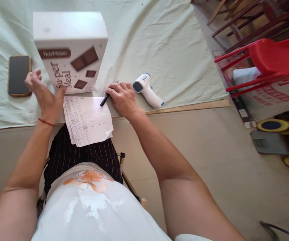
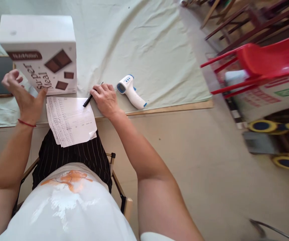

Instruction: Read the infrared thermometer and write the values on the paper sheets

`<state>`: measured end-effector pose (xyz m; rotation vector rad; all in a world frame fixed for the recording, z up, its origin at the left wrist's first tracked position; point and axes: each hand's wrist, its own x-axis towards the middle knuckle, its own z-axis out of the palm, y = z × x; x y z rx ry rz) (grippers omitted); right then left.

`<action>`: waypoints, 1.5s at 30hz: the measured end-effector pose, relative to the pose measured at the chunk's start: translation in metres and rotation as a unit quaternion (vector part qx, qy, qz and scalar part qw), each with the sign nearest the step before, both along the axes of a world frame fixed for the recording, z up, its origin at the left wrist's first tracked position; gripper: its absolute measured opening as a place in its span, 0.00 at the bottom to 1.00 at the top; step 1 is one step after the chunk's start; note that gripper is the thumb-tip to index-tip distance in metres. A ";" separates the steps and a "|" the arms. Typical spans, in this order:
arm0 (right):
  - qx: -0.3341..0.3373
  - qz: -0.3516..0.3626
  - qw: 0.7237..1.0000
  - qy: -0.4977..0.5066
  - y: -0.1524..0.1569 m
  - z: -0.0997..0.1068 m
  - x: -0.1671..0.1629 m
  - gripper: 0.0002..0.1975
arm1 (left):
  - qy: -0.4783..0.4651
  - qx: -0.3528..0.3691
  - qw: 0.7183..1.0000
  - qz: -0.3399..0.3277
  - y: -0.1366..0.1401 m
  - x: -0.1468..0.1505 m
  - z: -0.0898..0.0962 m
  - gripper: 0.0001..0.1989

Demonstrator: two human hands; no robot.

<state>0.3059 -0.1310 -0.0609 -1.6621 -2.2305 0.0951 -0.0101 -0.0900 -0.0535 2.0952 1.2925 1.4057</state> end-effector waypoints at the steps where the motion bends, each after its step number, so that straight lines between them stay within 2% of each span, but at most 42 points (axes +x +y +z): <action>1: 0.006 0.001 1.000 0.000 0.000 0.000 0.000 0.15 | 0.032 0.047 0.997 0.060 -0.017 0.009 0.002 0.39; 2: 0.011 0.001 1.000 0.001 0.000 0.000 -0.001 0.15 | 0.071 0.071 0.992 0.070 -0.035 0.019 0.003 0.32; 3: 0.013 0.000 1.000 0.001 0.000 0.000 -0.001 0.15 | 0.113 0.077 0.990 0.044 -0.051 0.029 0.003 0.25; 4: 0.014 -0.003 1.000 0.002 -0.001 0.001 -0.002 0.15 | 0.167 0.050 0.985 -0.005 -0.066 0.039 0.003 0.22; 5: 0.015 -0.006 1.000 0.003 -0.002 0.002 -0.001 0.14 | 0.218 0.009 0.975 -0.047 -0.078 0.048 0.002 0.23; 7: 0.026 -0.018 0.999 0.016 -0.004 0.004 0.000 0.14 | 0.283 -0.040 0.955 -0.078 -0.092 0.061 0.001 0.26; 10: 0.103 -0.052 0.988 0.101 -0.013 0.011 0.001 0.16 | 0.328 -0.046 0.940 -0.081 -0.096 0.064 0.001 0.27; 12: 0.176 -0.073 0.959 0.208 -0.022 0.017 -0.005 0.16 | 0.343 -0.032 0.936 -0.077 -0.095 0.062 0.003 0.28; 15: 0.235 -0.089 0.883 0.397 -0.041 0.026 -0.030 0.21 | 0.348 -0.019 0.935 -0.067 -0.095 0.061 0.005 0.29; 17: 0.230 -0.089 0.838 0.486 -0.054 0.030 -0.054 0.24 | 0.343 -0.018 0.937 -0.059 -0.097 0.062 0.005 0.29; 19: 0.219 -0.091 0.812 0.533 -0.065 0.030 -0.076 0.22 | 0.329 -0.019 0.942 -0.059 -0.098 0.062 0.003 0.30; 21: 0.176 -0.088 0.805 0.559 -0.072 0.027 -0.091 0.19 | 0.309 -0.021 0.949 -0.067 -0.098 0.061 0.000 0.29; 25: 0.029 -0.061 0.796 0.602 -0.066 0.025 -0.095 0.13 | 0.282 -0.006 0.956 -0.073 -0.097 0.059 -0.006 0.28; 28: -0.100 -0.012 0.794 0.600 -0.048 0.032 -0.090 0.15 | 0.282 0.007 0.957 -0.069 -0.096 0.058 -0.009 0.27; 30: -0.169 -0.014 0.792 0.587 -0.034 0.036 -0.090 0.14 | 0.277 0.006 0.958 -0.074 -0.097 0.058 -0.010 0.26; 31: -0.181 -0.027 0.793 0.581 -0.028 0.037 -0.091 0.11 | 0.274 0.003 0.959 -0.077 -0.097 0.058 -0.010 0.26; 33: -0.162 -0.060 0.802 0.572 -0.019 0.036 -0.097 0.07 | 0.273 -0.004 0.959 -0.080 -0.097 0.057 -0.009 0.28; 36: -0.091 -0.101 0.810 0.571 -0.014 0.027 -0.107 0.07 | 0.276 -0.014 0.957 -0.085 -0.098 0.057 -0.007 0.28; 40: -0.024 -0.111 0.830 0.547 -0.022 0.020 -0.111 0.06 | 0.270 -0.011 0.958 -0.090 -0.100 0.059 -0.004 0.29; 42: -0.014 -0.085 0.853 0.515 -0.028 0.020 -0.106 0.07 | 0.272 -0.013 0.958 -0.092 -0.100 0.058 -0.001 0.27; 45: 0.024 -0.021 0.915 0.402 -0.032 0.020 -0.091 0.10 | 0.252 -0.018 0.962 -0.102 -0.093 0.049 0.006 0.17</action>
